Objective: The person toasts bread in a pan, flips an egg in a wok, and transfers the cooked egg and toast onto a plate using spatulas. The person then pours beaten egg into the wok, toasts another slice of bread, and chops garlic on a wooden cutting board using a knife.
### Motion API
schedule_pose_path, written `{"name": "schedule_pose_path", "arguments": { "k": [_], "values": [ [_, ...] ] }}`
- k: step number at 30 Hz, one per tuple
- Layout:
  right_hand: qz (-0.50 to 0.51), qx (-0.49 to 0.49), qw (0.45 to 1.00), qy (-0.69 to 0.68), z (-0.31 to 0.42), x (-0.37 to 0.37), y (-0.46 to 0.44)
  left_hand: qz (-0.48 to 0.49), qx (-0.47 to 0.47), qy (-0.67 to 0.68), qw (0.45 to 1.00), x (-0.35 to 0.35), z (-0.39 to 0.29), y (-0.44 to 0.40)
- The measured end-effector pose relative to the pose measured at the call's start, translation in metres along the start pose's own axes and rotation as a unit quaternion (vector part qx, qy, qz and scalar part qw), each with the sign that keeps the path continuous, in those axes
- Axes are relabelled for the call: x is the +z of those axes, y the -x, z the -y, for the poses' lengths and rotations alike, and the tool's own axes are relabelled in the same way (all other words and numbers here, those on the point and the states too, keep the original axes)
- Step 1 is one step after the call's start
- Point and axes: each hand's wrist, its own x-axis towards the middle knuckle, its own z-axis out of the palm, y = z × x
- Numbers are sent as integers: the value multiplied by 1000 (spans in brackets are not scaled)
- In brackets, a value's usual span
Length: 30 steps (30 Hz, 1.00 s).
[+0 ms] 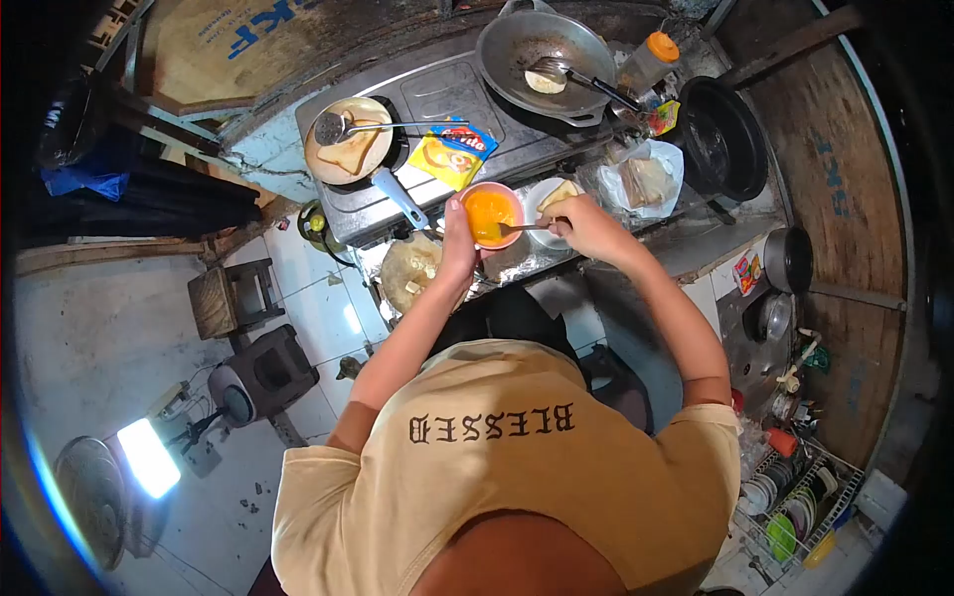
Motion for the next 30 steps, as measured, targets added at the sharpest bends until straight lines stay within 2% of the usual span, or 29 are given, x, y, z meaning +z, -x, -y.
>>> {"name": "schedule_pose_path", "arguments": {
  "k": [1, 3, 4, 6, 9, 10, 11, 13, 14, 15, 17, 18, 20, 21, 23, 24, 25, 27, 28, 30],
  "values": [
    [-4, 2, 1000, -1, -6, 1, 1, 3, -1, -2, 1000, 1, 0, -1],
    [-94, 38, 994, 40, -10, -3, 0, -7, 25, -8, 1000, 6, 0, -4],
    [-94, 41, 994, 38, -12, -2, 2, -13, 34, -11, 999, 7, 2, -3],
    [-34, 38, 999, -15, -19, 1, 1, -14, 44, -1, 999, 7, 6, -4],
    [-58, 52, 996, 41, -16, 4, 3, -17, 63, -15, 998, 12, 11, -10],
    [-6, 38, 999, 29, -14, -3, 4, -25, 69, 2, 997, 14, 12, -10],
    [-7, 39, 999, 29, -9, -8, 3, -32, 77, 19, 996, 17, 12, -12],
    [-67, 99, 986, 112, -2, -13, 2, -37, 94, 9, 995, 22, 14, -13],
    [-42, 33, 998, 16, -20, -3, 3, -47, 91, 11, 995, 24, 14, -13],
    [-43, 33, 998, 16, -15, -8, 3, -56, 90, 14, 994, 25, 13, -14],
    [-112, 30, 978, 173, -3, -20, 1, -42, 98, -7, 994, 22, 13, -19],
    [-111, 30, 978, 172, 4, -25, -1, -27, 104, -29, 994, 20, 15, -19],
    [-113, -89, 952, 269, 17, -32, -10, -21, 97, -43, 994, 23, 12, -19],
    [-114, -84, 953, 268, 23, -33, -17, -14, 93, -56, 994, 26, 12, -20],
    [-102, -172, 889, 411, 31, -34, -34, -4, 87, -41, 995, 29, 15, -22],
    [-91, -175, 872, 448, 31, -33, -39, -10, 78, -51, 996, 30, 15, -22],
    [-93, -173, 873, 447, 31, -37, -39, -17, 69, -61, 996, 30, 14, -22],
    [33, -77, 889, 449, 31, -50, -36, -12, 80, -77, 994, 26, 20, -23],
    [33, -76, 889, 450, 23, -55, -36, -8, 91, -92, 992, 25, 21, -22],
    [114, 24, 960, 256, -4, -66, -35, -20, 97, -86, 991, 27, 25, -19]
  ]
}}
